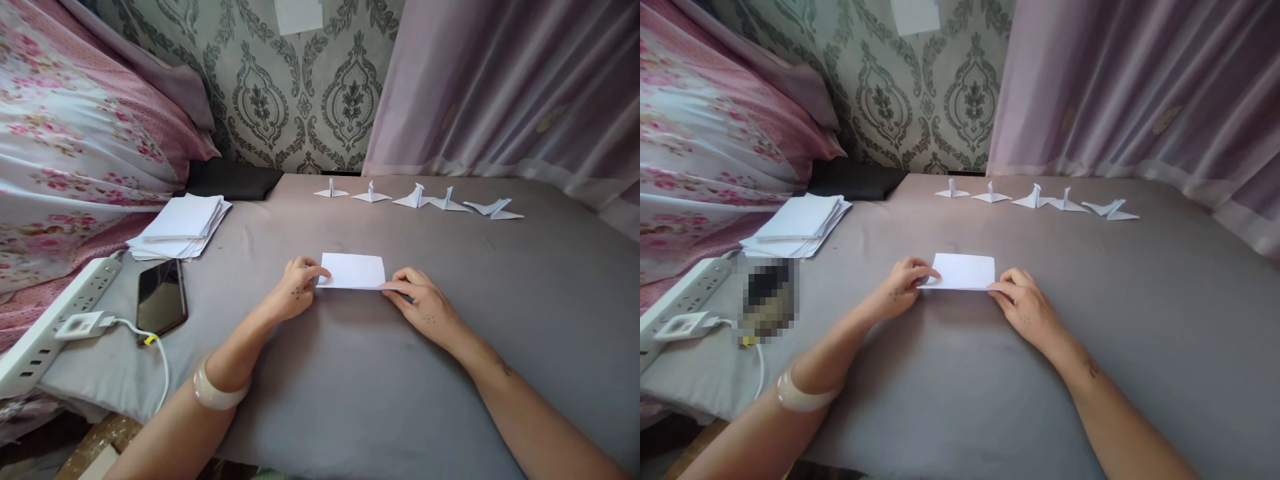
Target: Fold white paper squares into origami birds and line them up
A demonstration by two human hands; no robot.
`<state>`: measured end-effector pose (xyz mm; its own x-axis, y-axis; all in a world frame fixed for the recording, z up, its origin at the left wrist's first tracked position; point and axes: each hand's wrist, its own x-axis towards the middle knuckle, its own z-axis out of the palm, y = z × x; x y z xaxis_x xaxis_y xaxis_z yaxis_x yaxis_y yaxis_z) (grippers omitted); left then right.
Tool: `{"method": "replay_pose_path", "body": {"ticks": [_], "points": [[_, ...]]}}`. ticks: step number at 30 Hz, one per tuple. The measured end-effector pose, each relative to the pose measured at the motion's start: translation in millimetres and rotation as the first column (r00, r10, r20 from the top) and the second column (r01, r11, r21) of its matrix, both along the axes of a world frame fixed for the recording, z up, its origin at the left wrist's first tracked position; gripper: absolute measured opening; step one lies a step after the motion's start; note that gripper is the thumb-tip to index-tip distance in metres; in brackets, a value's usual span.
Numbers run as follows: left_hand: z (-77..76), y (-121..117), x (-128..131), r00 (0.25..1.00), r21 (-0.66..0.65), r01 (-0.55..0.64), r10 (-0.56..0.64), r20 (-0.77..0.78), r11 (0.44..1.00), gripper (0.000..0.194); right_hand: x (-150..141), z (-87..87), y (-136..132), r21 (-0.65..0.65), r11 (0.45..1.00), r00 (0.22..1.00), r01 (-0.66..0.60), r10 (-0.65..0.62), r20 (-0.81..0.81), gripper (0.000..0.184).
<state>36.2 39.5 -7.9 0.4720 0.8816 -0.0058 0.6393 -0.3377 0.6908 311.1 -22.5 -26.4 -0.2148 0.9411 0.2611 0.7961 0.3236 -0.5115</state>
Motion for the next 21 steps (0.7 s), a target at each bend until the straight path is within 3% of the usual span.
{"method": "replay_pose_path", "body": {"ticks": [4,6,13,21], "points": [[-0.9,1.6,-2.6,0.999,-0.048,0.029,-0.031,-0.039,0.998,0.023,-3.6,3.4,0.8,-0.093,0.992,0.995,0.080,-0.085,-0.056,0.027],[-1.8,2.0,1.7,1.000,-0.055,-0.022,0.020,-0.024,0.998,0.017,-5.6,2.5,3.1,-0.148,0.980,0.985,0.136,-0.149,-0.084,0.030],[-12.1,5.9,21.9,0.967,0.029,-0.252,0.253,-0.022,0.967,0.020,-13.5,-4.0,12.6,-0.159,0.938,0.944,0.308,-0.322,-0.075,0.035],[-21.3,7.2,26.2,0.956,0.120,-0.280,0.288,-0.051,0.952,0.025,-20.2,-3.0,16.3,-0.163,0.909,0.917,0.384,-0.396,-0.047,0.034]]}}
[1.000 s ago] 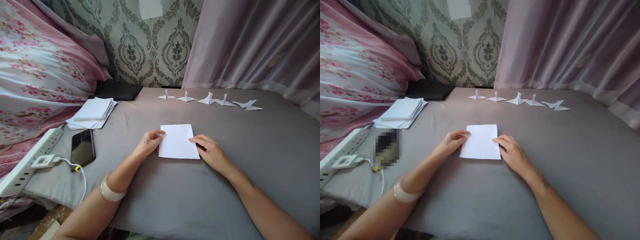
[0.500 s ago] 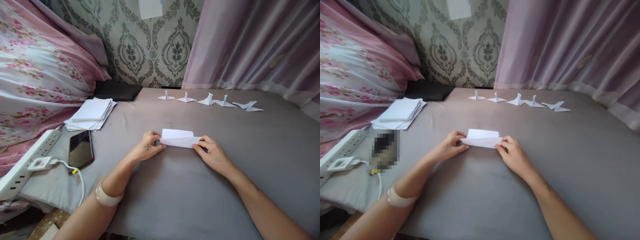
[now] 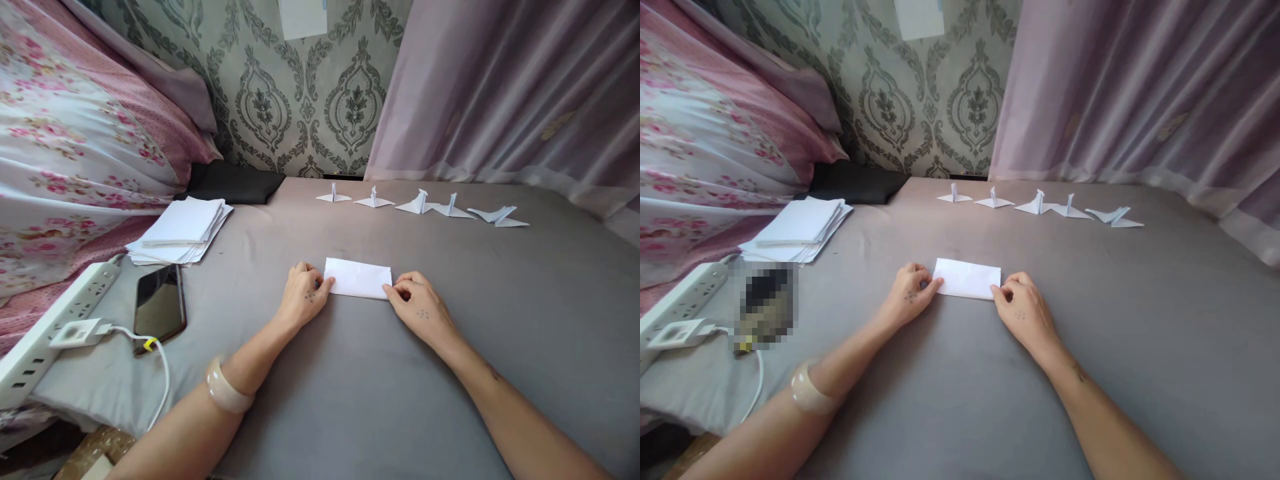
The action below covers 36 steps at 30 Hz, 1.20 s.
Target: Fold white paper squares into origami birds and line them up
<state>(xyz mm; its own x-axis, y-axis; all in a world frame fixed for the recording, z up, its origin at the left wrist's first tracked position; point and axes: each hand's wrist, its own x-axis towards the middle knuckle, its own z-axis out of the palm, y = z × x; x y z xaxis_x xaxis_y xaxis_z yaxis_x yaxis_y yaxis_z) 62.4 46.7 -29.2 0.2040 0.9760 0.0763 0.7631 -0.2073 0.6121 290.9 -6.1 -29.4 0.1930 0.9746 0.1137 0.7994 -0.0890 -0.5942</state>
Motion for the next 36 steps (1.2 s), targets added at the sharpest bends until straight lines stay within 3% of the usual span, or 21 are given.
{"method": "replay_pose_path", "body": {"ticks": [10,28,36], "points": [[3.9,0.2,1.1,1.000,-0.049,-0.010,0.011,0.023,0.999,0.017,-0.6,6.2,2.0,-0.082,0.996,0.998,0.030,-0.034,-0.044,0.031],[4.6,-3.9,3.0,0.999,-0.049,-0.029,0.031,0.031,0.998,0.022,0.7,-1.2,2.4,-0.034,0.999,1.000,0.005,-0.005,0.011,0.035],[5.3,-3.6,2.6,1.000,-0.068,-0.026,0.027,0.014,0.997,0.022,0.7,-1.9,5.1,-0.072,0.997,1.000,0.020,-0.019,0.012,0.035]]}}
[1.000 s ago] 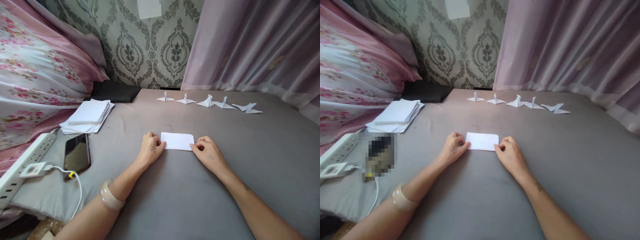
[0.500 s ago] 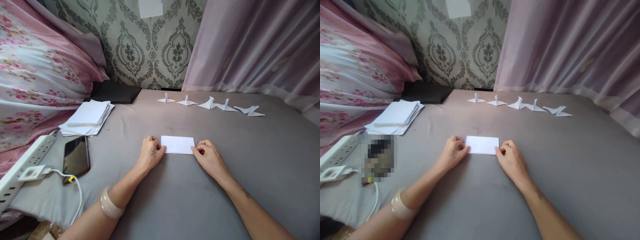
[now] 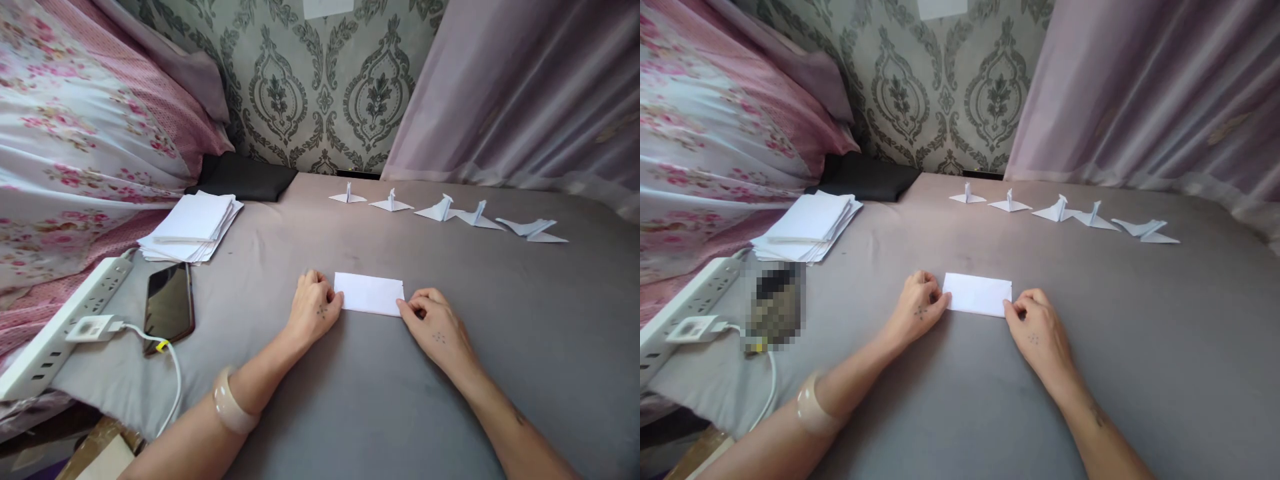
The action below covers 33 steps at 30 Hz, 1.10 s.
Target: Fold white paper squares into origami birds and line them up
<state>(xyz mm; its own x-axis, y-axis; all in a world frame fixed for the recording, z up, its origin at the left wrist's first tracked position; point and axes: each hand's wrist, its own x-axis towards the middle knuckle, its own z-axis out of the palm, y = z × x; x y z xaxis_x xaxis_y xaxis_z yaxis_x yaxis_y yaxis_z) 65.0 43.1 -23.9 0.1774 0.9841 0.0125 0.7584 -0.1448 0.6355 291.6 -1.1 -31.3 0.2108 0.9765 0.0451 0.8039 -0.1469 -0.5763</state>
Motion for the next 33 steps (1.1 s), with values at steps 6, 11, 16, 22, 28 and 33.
{"method": "replay_pose_path", "body": {"ticks": [6,11,16,22,28,33], "points": [[1.9,-0.3,0.0,0.999,-0.006,0.019,-0.019,-0.026,1.000,0.024,1.0,-0.9,0.3,-0.014,1.000,1.000,-0.005,0.005,0.008,0.036],[-0.8,-0.3,-2.7,0.995,0.028,0.063,-0.060,-0.078,0.998,0.023,1.0,-1.4,-2.6,0.018,0.999,0.996,-0.039,0.037,0.086,0.031],[-1.1,1.8,-7.6,0.969,0.109,0.182,-0.160,-0.188,0.977,0.016,-4.1,-0.8,-2.9,0.191,0.964,0.976,-0.186,0.159,0.150,0.014],[1.8,3.0,-8.0,0.864,0.143,0.493,-0.464,-0.195,0.858,0.029,-16.3,11.5,-13.1,0.144,0.847,0.834,-0.511,0.448,0.321,0.035],[-7.5,0.4,-7.6,0.931,0.180,0.363,-0.348,-0.111,0.914,0.017,-46.8,26.0,-31.8,-0.023,0.903,0.702,-0.428,0.348,0.622,0.040],[-6.4,-0.5,-7.4,0.957,0.100,0.284,-0.276,-0.085,0.954,0.016,-66.8,26.8,-39.8,-0.043,0.909,0.633,-0.414,0.322,0.704,0.050]]}}
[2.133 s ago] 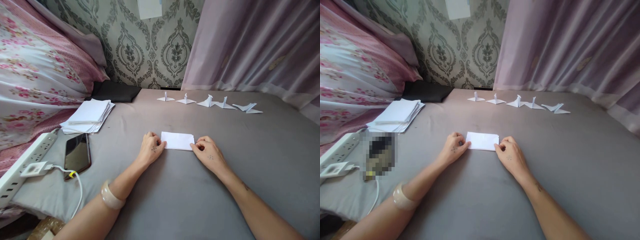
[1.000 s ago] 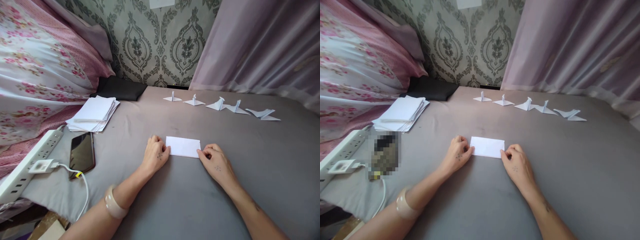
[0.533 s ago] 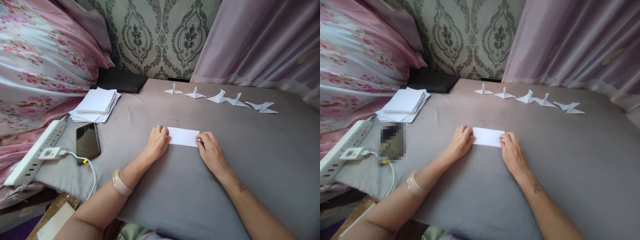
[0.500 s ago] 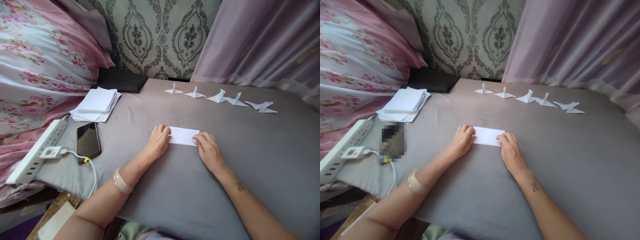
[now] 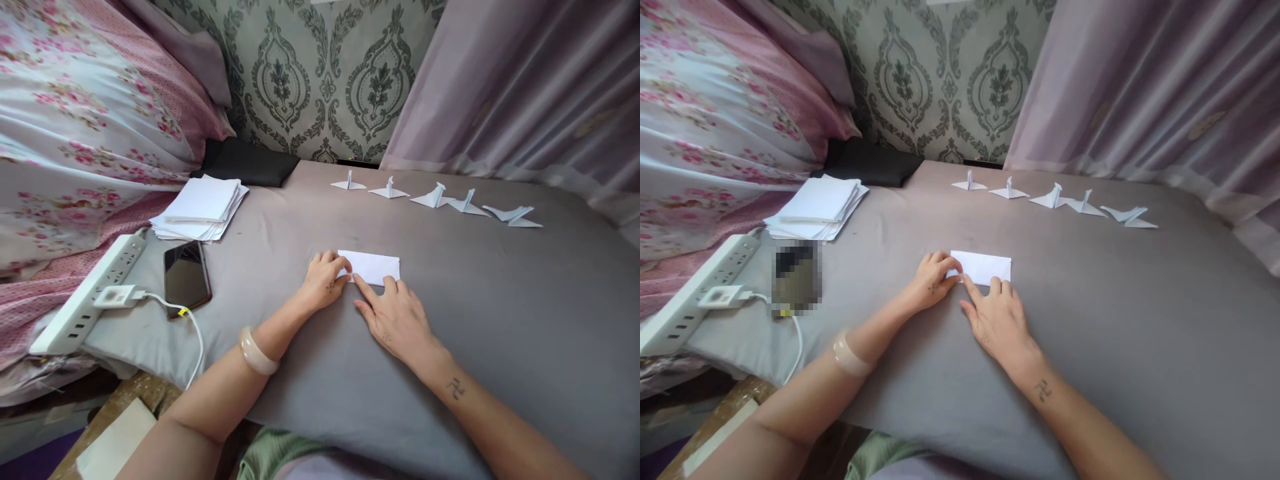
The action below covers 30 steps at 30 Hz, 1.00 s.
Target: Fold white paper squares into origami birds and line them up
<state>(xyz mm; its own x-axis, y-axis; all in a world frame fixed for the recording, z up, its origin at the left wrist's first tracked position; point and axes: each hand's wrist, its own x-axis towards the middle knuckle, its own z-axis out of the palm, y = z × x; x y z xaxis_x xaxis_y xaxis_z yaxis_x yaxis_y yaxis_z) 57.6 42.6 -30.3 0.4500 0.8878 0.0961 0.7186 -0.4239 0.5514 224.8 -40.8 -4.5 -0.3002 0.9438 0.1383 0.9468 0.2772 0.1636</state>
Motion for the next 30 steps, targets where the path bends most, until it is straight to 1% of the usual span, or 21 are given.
{"method": "replay_pose_path", "body": {"ticks": [3,6,9,13,19,23,24,26,28,29,30], "points": [[6.8,-0.8,-0.4,0.999,-0.081,-0.018,0.021,0.041,0.997,0.017,-3.2,-1.6,-2.2,0.028,1.000,0.999,-0.011,0.010,0.053,0.055],[13.9,-1.1,-0.7,0.998,-0.148,-0.021,0.029,0.053,0.989,0.022,-3.9,-1.8,-2.9,0.060,0.998,0.997,-0.014,0.009,0.075,0.057],[17.9,-0.9,-0.8,0.998,-0.189,-0.029,0.037,0.041,0.982,0.027,-5.0,-0.1,-2.7,0.035,0.999,0.998,0.006,-0.008,0.061,0.056],[18.7,-0.4,-1.3,0.998,-0.204,-0.028,0.040,0.052,0.979,0.028,-6.0,3.3,-3.4,-0.022,0.999,0.999,0.030,-0.029,0.030,0.054],[15.7,1.7,-4.3,0.999,-0.188,0.008,0.002,0.052,0.982,0.030,-1.4,6.7,-6.7,-0.059,0.997,0.999,0.040,-0.041,-0.011,0.051],[11.7,1.2,-8.7,1.000,-0.144,0.015,-0.014,0.008,0.990,0.033,4.3,7.7,-9.4,-0.071,0.997,0.999,0.041,-0.042,-0.015,0.051],[11.1,0.3,-9.4,1.000,-0.112,0.018,-0.020,-0.020,0.994,0.034,5.7,7.7,-10.2,-0.074,0.996,0.999,0.050,-0.051,-0.011,0.051],[11.8,-3.4,-9.2,0.995,-0.004,0.040,-0.040,-0.092,0.999,0.034,8.4,7.5,-11.9,-0.071,0.995,0.997,0.074,-0.074,0.002,0.051],[15.1,-9.8,-6.0,0.975,0.111,0.145,-0.123,-0.185,0.983,0.034,10.6,7.5,-13.5,-0.060,0.993,0.995,0.098,-0.097,0.020,0.050],[17.6,-14.0,-3.2,0.952,0.141,0.226,-0.187,-0.244,0.964,0.034,11.5,7.6,-14.2,-0.055,0.993,0.994,0.105,-0.103,0.030,0.049],[20.5,-18.8,-0.1,0.911,0.135,0.321,-0.267,-0.313,0.937,0.032,12.2,7.8,-14.8,-0.052,0.993,0.994,0.107,-0.105,0.040,0.048]]}}
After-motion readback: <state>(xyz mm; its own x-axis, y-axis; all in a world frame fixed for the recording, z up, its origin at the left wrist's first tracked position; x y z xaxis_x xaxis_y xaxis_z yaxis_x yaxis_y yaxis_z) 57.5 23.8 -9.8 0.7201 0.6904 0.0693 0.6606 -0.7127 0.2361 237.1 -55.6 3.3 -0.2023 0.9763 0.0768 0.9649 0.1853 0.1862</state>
